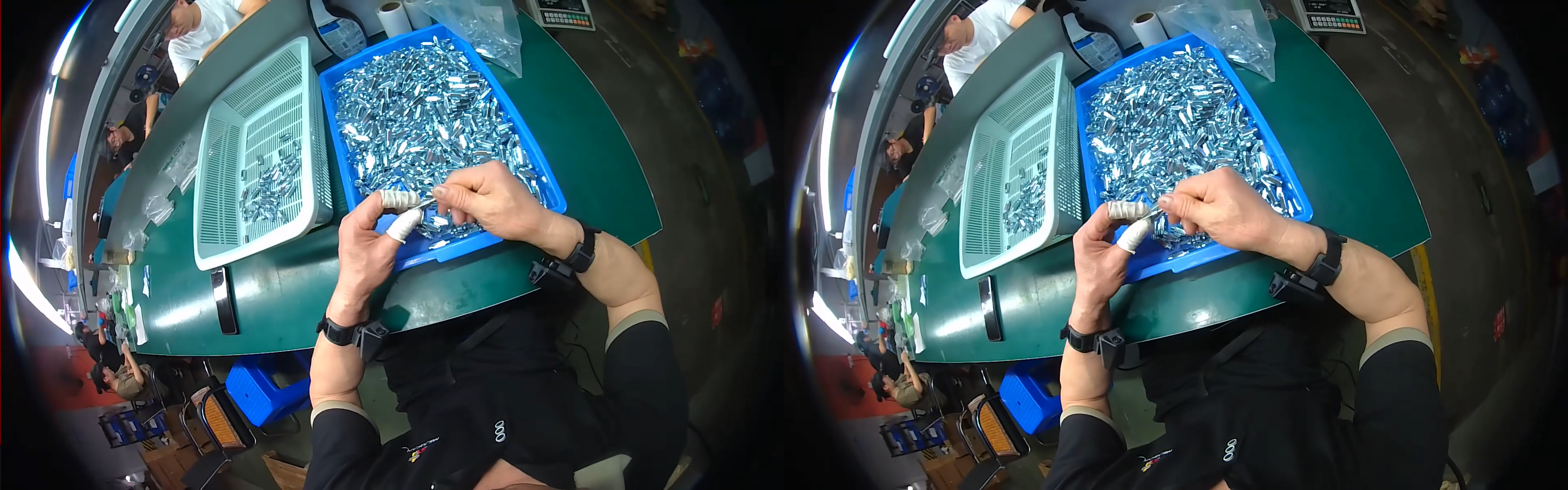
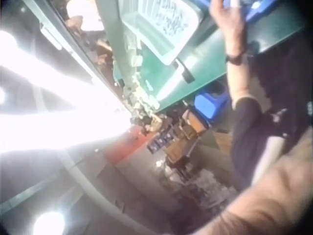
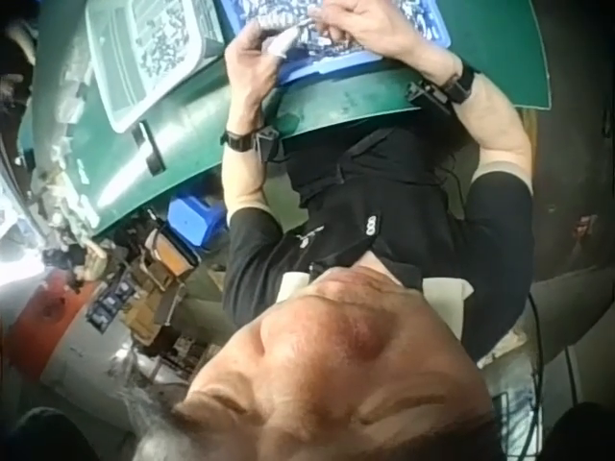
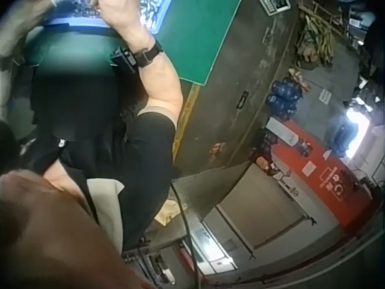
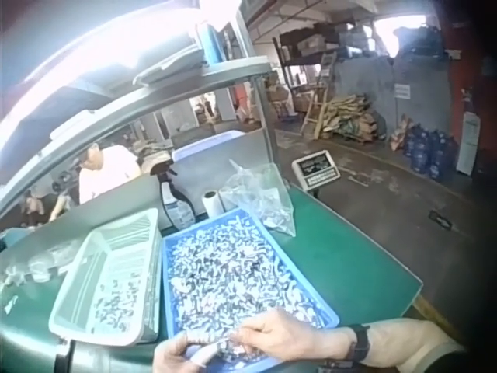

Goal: The person picks up a metal rod and a small metal component from a blue tray, slides the component onto the rod, and places the assembly into a white basket, repeating the process.

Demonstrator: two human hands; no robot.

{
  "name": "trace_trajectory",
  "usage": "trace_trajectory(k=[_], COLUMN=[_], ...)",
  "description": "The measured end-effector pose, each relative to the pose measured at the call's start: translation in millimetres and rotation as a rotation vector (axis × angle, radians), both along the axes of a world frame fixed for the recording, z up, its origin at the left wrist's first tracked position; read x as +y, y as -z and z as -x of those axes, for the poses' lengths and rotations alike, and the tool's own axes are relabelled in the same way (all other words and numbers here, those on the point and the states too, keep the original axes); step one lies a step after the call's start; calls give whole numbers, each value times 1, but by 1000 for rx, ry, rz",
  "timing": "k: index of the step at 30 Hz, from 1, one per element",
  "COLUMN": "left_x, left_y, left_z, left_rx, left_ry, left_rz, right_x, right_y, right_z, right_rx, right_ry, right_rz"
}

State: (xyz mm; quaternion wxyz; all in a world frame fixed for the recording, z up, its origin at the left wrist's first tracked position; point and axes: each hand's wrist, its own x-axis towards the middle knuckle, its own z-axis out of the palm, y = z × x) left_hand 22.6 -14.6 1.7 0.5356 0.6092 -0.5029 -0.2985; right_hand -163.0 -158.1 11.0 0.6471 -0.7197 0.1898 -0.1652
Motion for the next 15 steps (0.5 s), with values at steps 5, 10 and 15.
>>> trace_trajectory(k=[5, 10, 15], left_x=[0, 14, 6], left_y=[-9, -56, -64], left_z=[7, -36, -41], left_rx=[-305, -868, -1065], left_ry=[-215, -546, -498], left_rz=[250, 345, 226], right_x=[-5, -12, -11], right_y=[2, -5, 0], right_z=[1, 2, 2], right_rx=[-147, -239, -235], right_ry=[246, 337, 319], right_rz=[-52, -205, -208])
